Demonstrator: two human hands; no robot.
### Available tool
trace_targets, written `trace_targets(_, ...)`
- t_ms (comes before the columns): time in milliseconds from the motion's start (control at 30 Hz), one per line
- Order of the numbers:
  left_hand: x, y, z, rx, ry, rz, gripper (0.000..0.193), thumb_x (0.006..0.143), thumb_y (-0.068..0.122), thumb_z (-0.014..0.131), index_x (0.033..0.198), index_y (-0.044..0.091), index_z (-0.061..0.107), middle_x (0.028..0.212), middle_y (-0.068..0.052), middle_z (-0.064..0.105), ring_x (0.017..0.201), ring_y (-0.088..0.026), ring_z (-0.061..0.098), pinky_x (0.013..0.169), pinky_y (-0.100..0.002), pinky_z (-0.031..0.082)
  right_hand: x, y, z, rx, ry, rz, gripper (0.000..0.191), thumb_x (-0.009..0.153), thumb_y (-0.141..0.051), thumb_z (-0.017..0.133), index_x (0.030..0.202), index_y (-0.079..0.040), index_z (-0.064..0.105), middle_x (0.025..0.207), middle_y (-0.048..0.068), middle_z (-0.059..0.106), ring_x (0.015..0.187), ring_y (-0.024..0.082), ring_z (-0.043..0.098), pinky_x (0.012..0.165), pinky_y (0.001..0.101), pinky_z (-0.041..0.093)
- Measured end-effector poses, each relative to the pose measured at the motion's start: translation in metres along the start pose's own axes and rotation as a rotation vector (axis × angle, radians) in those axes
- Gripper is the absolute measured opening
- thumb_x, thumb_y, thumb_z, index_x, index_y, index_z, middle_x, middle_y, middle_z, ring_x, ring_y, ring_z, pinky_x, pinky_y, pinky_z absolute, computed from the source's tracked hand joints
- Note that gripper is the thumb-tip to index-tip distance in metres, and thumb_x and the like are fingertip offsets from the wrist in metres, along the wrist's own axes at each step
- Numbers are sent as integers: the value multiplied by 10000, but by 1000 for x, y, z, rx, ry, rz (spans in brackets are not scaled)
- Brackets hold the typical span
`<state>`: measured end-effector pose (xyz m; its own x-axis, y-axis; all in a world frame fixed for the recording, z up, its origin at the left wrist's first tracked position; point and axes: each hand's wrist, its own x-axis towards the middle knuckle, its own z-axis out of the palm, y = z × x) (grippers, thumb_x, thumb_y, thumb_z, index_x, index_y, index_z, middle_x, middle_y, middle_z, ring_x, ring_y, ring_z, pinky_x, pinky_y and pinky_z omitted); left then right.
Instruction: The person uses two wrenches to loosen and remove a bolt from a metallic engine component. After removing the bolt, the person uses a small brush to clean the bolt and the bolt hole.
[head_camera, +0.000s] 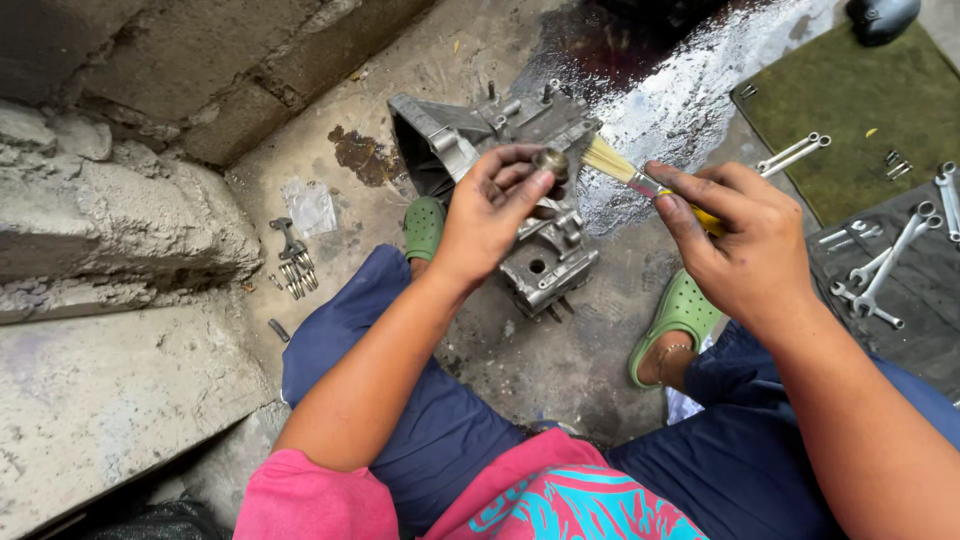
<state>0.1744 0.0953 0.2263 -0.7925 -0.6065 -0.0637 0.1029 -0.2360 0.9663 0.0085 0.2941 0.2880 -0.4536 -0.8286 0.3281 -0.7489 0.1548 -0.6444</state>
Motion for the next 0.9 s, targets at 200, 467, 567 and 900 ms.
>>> trace_targets(200,0,-8,-10,-441,-138,-238,389,1056,204,609,1370,-21,562,1259,-129,678,1138,-224,691,924,-416,607,-1,-6,-4,14,-23,-160,319,954,-133,754,1273,-121,753,999,132,683,804,247,654,719,350,518)
trace_targets(467,0,-2,-12,-399,-158,-218,377,1065,176,624,1384,-21,582,1254,-135,678,1144,-228,682,908,-404,591,2,20,-5,2,-32,-54,319,999,-190,747,1318,-169,756,991,102,676,778,221,659,696,345,526)
trace_targets(567,-6,8,-10,-292,-167,-225,391,1051,175,639,1396,-3,588,1260,-112,675,1131,-206,676,907,-398,597,2,39,2,-113,-148,-37,311,1007,-238,748,1309,-170,767,967,146,667,827,288,667,732,403,535)
trace_targets(900,-23,51,-61,-232,23,-48,373,1069,153,648,1387,-30,583,1213,-115,708,1084,-198,704,932,-384,599,46,88,102,-388,-435,19,313,891,-268,714,1188,-204,791,947,133,698,807,387,682,653,501,534)
